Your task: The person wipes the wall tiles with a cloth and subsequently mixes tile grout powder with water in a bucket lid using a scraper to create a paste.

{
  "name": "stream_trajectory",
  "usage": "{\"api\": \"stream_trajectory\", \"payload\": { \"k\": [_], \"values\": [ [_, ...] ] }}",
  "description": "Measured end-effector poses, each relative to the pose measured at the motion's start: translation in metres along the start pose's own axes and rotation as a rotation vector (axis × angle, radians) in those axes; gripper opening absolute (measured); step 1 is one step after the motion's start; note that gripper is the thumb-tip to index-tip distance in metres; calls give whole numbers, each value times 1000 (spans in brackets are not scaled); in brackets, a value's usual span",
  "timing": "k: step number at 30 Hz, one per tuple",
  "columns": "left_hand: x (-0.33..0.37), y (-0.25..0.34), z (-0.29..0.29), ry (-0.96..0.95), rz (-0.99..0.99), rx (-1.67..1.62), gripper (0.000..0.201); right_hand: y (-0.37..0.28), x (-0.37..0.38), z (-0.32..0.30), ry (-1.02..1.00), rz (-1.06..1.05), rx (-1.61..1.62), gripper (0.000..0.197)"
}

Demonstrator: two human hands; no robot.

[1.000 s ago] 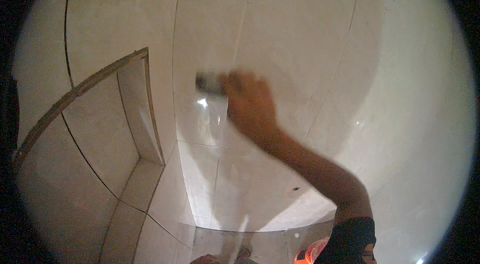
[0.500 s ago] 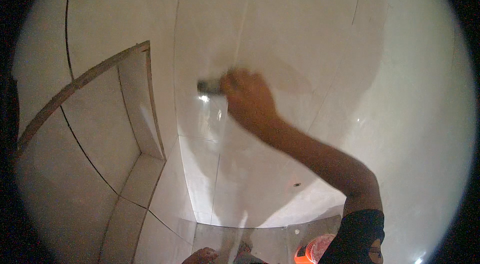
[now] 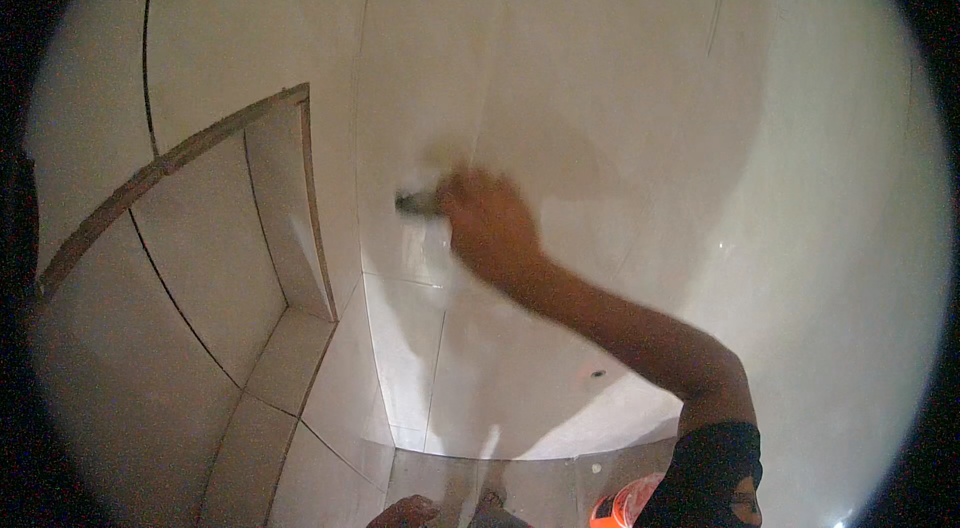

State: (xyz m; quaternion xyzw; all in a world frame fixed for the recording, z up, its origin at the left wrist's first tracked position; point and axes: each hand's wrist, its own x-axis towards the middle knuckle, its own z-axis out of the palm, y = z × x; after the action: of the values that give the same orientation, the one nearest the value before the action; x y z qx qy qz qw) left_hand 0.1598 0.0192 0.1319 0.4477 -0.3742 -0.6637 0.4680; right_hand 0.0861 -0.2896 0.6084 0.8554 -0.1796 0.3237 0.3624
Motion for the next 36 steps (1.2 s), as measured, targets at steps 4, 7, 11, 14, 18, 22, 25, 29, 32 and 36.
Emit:
{"api": "stream_trajectory", "payload": {
  "k": [4,7,11,14,18,22,25,29,32,36],
  "values": [
    [-26,34,24,46,-198,510,32,94,113,-101,315,98,-294,19],
    [-23,-9,3,-27,7,851,24,83,102,-77,307,86,-301,29],
    [-3,-31,-1,-84,-14,868,34,9,-3,18,211,56,121,25],
    [-6,-11,22,-96,-90,913,38,-76,-114,60,-123,-121,87,31],
    [-28,-22,28,73,291,1139,38,-101,-131,71,-200,115,349,22],
    [-58,41,39,-85,-231,730,47,-6,22,-36,48,258,-70,25],
    [-69,37,45,-30,-270,774,42,6,27,-42,117,161,-168,43],
    [-94,69,48,-144,-109,975,50,-80,-62,43,222,82,91,31],
    [-83,83,71,-4,-253,831,37,-133,-176,96,-70,37,232,41],
    [-83,66,75,-46,-212,724,46,-156,-256,94,-395,255,448,36]
  ]
}}
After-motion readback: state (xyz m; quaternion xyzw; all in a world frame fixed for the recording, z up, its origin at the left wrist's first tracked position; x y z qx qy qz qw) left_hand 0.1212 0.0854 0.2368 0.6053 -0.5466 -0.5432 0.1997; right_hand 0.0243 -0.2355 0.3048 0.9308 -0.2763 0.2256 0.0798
